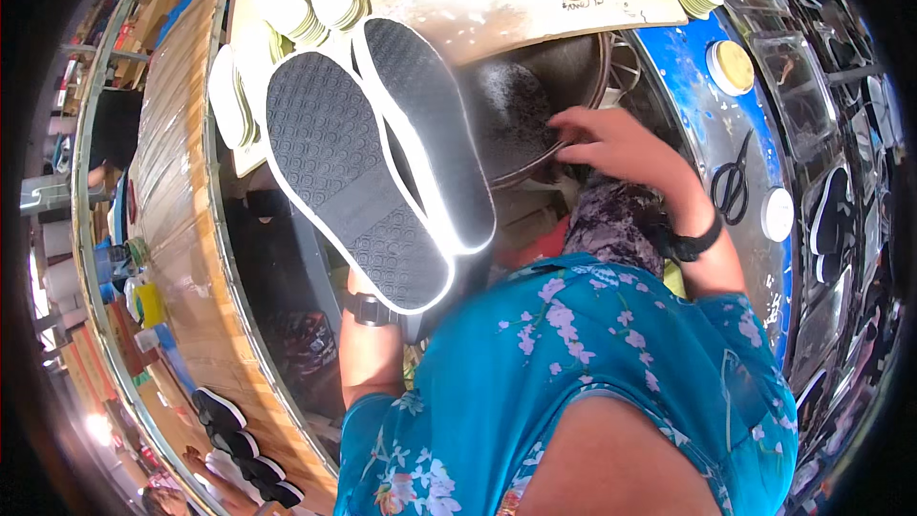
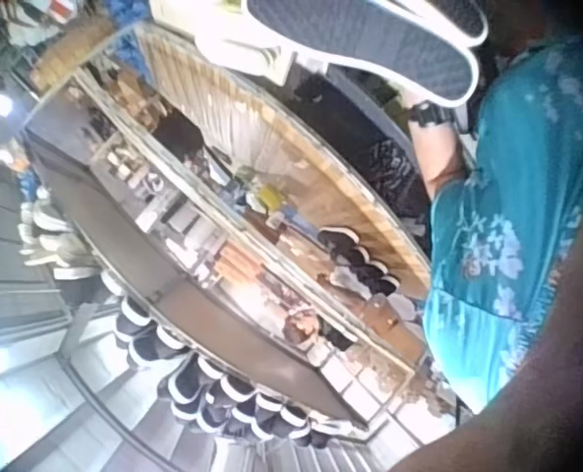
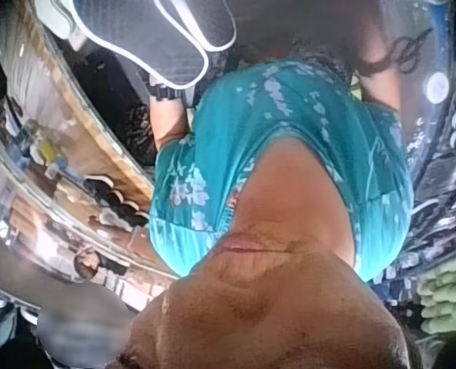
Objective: Trimming excess material from finished shoes and inserting insoles at a factory workstation.
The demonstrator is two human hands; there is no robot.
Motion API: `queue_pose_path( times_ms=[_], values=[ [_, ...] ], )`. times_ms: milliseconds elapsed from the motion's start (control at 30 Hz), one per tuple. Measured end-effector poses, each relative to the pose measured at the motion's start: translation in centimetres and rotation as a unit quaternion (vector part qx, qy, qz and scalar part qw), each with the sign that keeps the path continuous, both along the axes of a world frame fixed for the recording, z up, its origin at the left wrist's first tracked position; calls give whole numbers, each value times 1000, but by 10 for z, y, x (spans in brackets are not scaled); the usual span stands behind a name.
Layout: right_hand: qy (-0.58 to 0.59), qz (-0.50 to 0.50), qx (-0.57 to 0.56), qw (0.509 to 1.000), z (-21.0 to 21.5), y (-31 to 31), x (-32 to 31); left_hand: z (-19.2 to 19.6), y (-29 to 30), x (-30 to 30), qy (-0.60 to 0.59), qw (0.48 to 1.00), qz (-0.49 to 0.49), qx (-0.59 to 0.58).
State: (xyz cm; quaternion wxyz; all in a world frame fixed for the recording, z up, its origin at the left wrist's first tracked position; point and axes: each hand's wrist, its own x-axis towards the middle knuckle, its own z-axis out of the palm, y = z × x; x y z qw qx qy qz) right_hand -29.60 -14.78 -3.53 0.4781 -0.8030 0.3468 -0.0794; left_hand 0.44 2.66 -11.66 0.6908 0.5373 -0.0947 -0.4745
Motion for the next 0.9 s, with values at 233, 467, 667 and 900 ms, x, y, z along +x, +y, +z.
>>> queue_pose_path(
  times_ms=[233,467,667,900],
  values=[
    [-92,48,92,990,21,18,56,-9,8,-2,21,999,-36,-12],
    [-202,-73,-95,972,3,27,65,43,-49,-40,-449,873,-166,94],
    [127,-39,13,991,-8,-32,68,92,-77,-46,-653,675,-326,109],
    [180,102,-117,971,57,-145,77,163,-153,38,-584,669,-450,92]
  ],
)
